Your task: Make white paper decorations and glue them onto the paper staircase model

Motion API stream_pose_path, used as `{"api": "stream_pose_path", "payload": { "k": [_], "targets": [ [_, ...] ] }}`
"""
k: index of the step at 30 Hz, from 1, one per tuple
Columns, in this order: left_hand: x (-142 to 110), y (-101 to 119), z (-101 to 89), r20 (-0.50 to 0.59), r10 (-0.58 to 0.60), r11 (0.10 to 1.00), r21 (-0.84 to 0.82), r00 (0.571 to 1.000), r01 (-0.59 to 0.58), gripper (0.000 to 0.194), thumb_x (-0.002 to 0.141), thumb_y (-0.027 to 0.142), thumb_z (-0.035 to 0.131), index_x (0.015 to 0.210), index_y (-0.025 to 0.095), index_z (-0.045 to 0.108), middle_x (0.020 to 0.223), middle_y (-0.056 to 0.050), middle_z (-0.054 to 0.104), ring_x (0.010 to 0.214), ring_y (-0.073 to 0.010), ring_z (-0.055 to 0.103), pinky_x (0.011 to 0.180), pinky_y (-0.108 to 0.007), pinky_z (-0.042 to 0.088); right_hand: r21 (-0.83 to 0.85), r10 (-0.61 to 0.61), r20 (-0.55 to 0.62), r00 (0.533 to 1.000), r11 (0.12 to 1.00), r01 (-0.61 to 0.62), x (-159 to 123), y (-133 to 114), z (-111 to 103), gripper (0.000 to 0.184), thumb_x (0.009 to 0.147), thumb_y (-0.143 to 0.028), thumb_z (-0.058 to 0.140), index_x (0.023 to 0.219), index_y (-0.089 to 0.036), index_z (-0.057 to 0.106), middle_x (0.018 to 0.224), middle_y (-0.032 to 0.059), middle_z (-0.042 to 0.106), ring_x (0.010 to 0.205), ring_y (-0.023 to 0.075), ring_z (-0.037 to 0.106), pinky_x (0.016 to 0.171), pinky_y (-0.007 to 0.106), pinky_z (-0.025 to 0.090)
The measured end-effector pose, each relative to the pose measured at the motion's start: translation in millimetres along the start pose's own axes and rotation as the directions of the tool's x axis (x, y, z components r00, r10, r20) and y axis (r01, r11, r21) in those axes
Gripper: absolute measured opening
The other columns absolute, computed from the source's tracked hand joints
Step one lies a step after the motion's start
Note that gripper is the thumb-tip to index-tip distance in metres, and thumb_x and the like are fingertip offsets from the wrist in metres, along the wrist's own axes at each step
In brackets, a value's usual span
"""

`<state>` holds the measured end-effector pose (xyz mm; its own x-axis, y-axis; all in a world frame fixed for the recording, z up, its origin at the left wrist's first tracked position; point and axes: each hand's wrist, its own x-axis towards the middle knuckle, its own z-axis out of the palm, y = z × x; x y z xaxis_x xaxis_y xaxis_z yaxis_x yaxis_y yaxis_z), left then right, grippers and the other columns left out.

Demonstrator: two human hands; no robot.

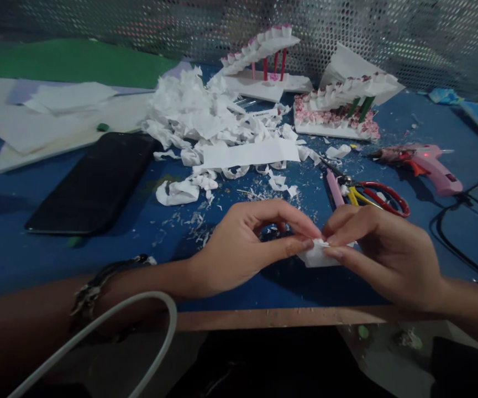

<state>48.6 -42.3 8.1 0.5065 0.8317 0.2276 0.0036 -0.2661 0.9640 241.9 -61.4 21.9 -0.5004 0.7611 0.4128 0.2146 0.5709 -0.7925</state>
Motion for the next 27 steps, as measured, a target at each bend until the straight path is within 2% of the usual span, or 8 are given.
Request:
{"api": "stream_pose_path", "payload": {
  "k": [3,6,9,15,19,27],
  "targets": [
    [0.7,-1.0,-1.0,0.024,0.023,1.0,0.015,0.999,-0.024,0.005,0.077,0.018,0.062,0.079,0.021,0.067,0.079,0.0,0.067,0.073,-0.0089,0.059,0.067,-0.019,0.048,-0.005,-0.025,0.003,1.0,1.0,0.025,0.9,0.5,-0.6,0.008,0.079,-0.011,0.057,0.08,-0.019,0.057,0.076,0.0007,0.062,0.072,0.0093,0.06,0.062,0.022,0.049],
    [2.1,-0.4,-1.9,0.055,0.073,0.995,0.071,0.996,-0.077,0.004,0.077,0.02,0.062,0.076,0.021,0.066,0.083,-0.001,0.065,0.076,-0.01,0.058,0.069,-0.021,0.047,-0.068,-0.121,0.031,0.992,0.99,0.123,2.5,-0.1,-1.1,0.008,0.078,-0.01,0.059,0.081,-0.018,0.058,0.075,0.0016,0.063,0.073,0.0095,0.06,0.064,0.023,0.049],
    [2.9,1.2,-2.3,0.05,0.103,0.985,0.131,0.993,-0.108,0.004,0.076,0.022,0.063,0.079,0.019,0.064,0.088,-0.003,0.062,0.073,-0.009,0.056,0.064,-0.019,0.046,-0.114,-0.191,0.056,0.98,0.974,0.196,4.0,-2.0,-0.9,0.009,0.078,-0.009,0.059,0.08,-0.018,0.058,0.075,0.0021,0.064,0.073,0.0091,0.06,0.065,0.023,0.049],
    [1.8,2.7,-1.5,0.007,0.188,0.957,0.222,0.982,-0.185,0.003,0.076,0.02,0.063,0.074,0.018,0.064,0.08,-0.002,0.062,0.074,-0.0098,0.058,0.068,-0.021,0.046,-0.156,-0.156,0.009,0.988,0.975,0.155,4.3,-1.9,1.5,0.01,0.076,-0.01,0.06,0.08,-0.018,0.058,0.072,0.0012,0.064,0.071,0.0092,0.06,0.061,0.022,0.049],
    [0.8,2.8,0.5,-0.025,0.189,0.95,0.257,0.982,-0.176,0.004,0.076,0.016,0.063,0.074,0.018,0.066,0.081,-0.001,0.064,0.075,-0.0097,0.059,0.07,-0.02,0.047,-0.149,-0.138,-0.021,0.99,0.98,0.134,3.3,1.5,2.7,0.006,0.077,-0.011,0.06,0.077,-0.016,0.057,0.069,0.0015,0.062,0.067,0.0085,0.059,0.06,0.021,0.048],
    [1.6,4.6,0.4,0.063,0.119,0.979,0.156,0.991,-0.127,0.005,0.074,0.018,0.065,0.078,0.019,0.068,0.086,-0.002,0.067,0.078,-0.0108,0.061,0.071,-0.02,0.048,-0.204,-0.086,-0.037,0.996,0.976,0.077,2.0,4.5,1.1,0.01,0.076,-0.018,0.062,0.071,-0.018,0.054,0.064,-0.0011,0.061,0.059,0.0078,0.059,0.053,0.018,0.046]
  ]
}}
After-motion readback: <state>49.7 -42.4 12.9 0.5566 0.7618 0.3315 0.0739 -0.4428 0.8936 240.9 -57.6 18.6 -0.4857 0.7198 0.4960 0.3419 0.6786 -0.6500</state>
